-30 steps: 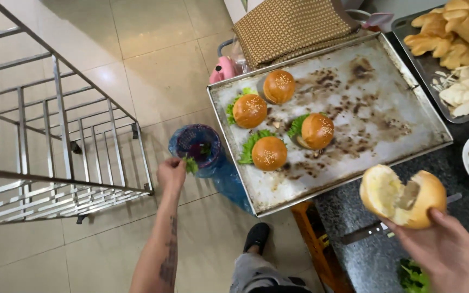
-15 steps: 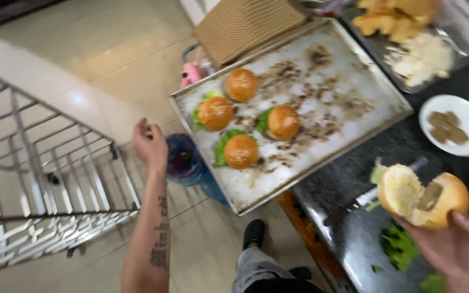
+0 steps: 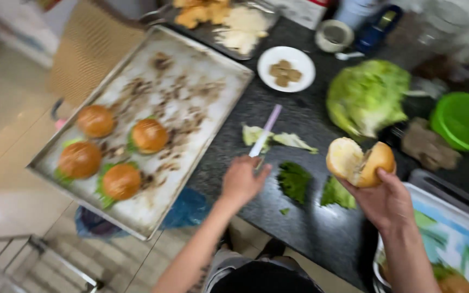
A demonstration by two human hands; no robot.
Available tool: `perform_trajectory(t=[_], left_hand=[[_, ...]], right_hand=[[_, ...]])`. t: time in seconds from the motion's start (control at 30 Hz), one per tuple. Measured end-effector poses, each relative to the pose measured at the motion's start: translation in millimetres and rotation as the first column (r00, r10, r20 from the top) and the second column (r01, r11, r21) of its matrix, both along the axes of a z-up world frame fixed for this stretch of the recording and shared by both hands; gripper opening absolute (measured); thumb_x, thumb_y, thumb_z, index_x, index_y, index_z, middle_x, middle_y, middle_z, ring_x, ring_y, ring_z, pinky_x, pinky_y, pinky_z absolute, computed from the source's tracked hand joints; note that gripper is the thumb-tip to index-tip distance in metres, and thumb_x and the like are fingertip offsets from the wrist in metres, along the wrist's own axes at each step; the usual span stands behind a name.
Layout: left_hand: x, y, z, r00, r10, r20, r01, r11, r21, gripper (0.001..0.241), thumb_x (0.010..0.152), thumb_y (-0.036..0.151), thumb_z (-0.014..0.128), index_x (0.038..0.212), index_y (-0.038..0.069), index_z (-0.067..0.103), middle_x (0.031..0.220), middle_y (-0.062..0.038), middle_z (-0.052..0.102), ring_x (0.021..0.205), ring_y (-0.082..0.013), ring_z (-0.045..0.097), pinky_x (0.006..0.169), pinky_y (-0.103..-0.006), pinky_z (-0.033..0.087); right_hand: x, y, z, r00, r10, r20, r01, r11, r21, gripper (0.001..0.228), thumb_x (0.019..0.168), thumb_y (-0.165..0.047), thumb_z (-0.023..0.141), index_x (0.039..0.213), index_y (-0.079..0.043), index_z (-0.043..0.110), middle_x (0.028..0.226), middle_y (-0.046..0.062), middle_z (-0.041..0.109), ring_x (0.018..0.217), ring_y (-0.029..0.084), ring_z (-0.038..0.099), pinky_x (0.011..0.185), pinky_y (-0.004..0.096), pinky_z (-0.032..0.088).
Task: Preparing hamburgers by adding lettuce to the buns and arranging them on trays.
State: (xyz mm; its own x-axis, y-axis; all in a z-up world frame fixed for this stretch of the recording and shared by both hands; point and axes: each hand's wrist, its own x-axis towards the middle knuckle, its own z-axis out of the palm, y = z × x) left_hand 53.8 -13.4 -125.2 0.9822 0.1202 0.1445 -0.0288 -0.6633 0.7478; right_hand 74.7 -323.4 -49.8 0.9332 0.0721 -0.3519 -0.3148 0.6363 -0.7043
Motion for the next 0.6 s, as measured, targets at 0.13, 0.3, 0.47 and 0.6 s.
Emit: perform_trajectory(t=[0.13, 0.3, 0.47, 0.6], left_hand=[[21.4, -76.3, -20.9, 0.836, -0.083, -0.543, 0.251, 0.937, 0.243, 0.079, 0.1, 0.071, 0.044, 0.086, -0.001, 0.073, 0.099, -0.018, 0.067, 0.086, -0.0344, 0.063, 0.071, -0.0485, 0.052], [33.9, -113.7, -58.1, 0.839, -0.02, -0.543, 0.201, 0.94, 0.276, 0.073, 0.089, 0.069, 0.057, 0.124, 0.005, 0.068, 0.126, -0.02, 0.066, 0.125, -0.0368, 0.058, 0.102, -0.0528, 0.047], [47.8, -116.7, -143.6, 0.841, -0.161, -0.516, 0.123, 0.987, -0.108, 0.042, 0.083, 0.043, 0.076, 0.114, 0.015, 0.075, 0.11, -0.012, 0.076, 0.117, -0.0348, 0.067, 0.096, -0.0511, 0.055], [37.8, -105.5, -73.0, 0.865, -0.285, -0.413, 0.015, 0.838, -0.546, 0.037, 0.09, 0.019, 0.076, 0.12, 0.0, 0.067, 0.103, -0.027, 0.076, 0.1, -0.034, 0.075, 0.081, -0.0443, 0.06]], right_hand=[[-19.4, -36.9, -6.6, 0.996, -0.075, -0.044, 0.071, 0.993, -0.09, 0.053, 0.082, -0.013, 0.053, 0.135, -0.015, 0.046, 0.138, 0.014, 0.053, 0.13, 0.035, 0.052, 0.112, 0.064, 0.039], [-38.0, -62.6, -23.2, 0.978, -0.194, -0.072, 0.185, 0.976, -0.113, 0.045, 0.086, -0.021, 0.057, 0.126, -0.041, 0.058, 0.141, -0.002, 0.063, 0.122, 0.031, 0.063, 0.1, 0.064, 0.049], [-43.7, -76.8, -39.9, 0.972, -0.226, -0.06, 0.222, 0.973, -0.055, 0.051, 0.083, -0.016, 0.06, 0.125, -0.045, 0.056, 0.138, 0.002, 0.062, 0.123, 0.033, 0.062, 0.099, 0.066, 0.048], [-41.3, -76.8, -47.1, 0.974, -0.217, -0.063, 0.214, 0.976, -0.05, 0.049, 0.083, -0.016, 0.061, 0.124, -0.042, 0.054, 0.135, 0.001, 0.062, 0.12, 0.032, 0.062, 0.098, 0.064, 0.049]])
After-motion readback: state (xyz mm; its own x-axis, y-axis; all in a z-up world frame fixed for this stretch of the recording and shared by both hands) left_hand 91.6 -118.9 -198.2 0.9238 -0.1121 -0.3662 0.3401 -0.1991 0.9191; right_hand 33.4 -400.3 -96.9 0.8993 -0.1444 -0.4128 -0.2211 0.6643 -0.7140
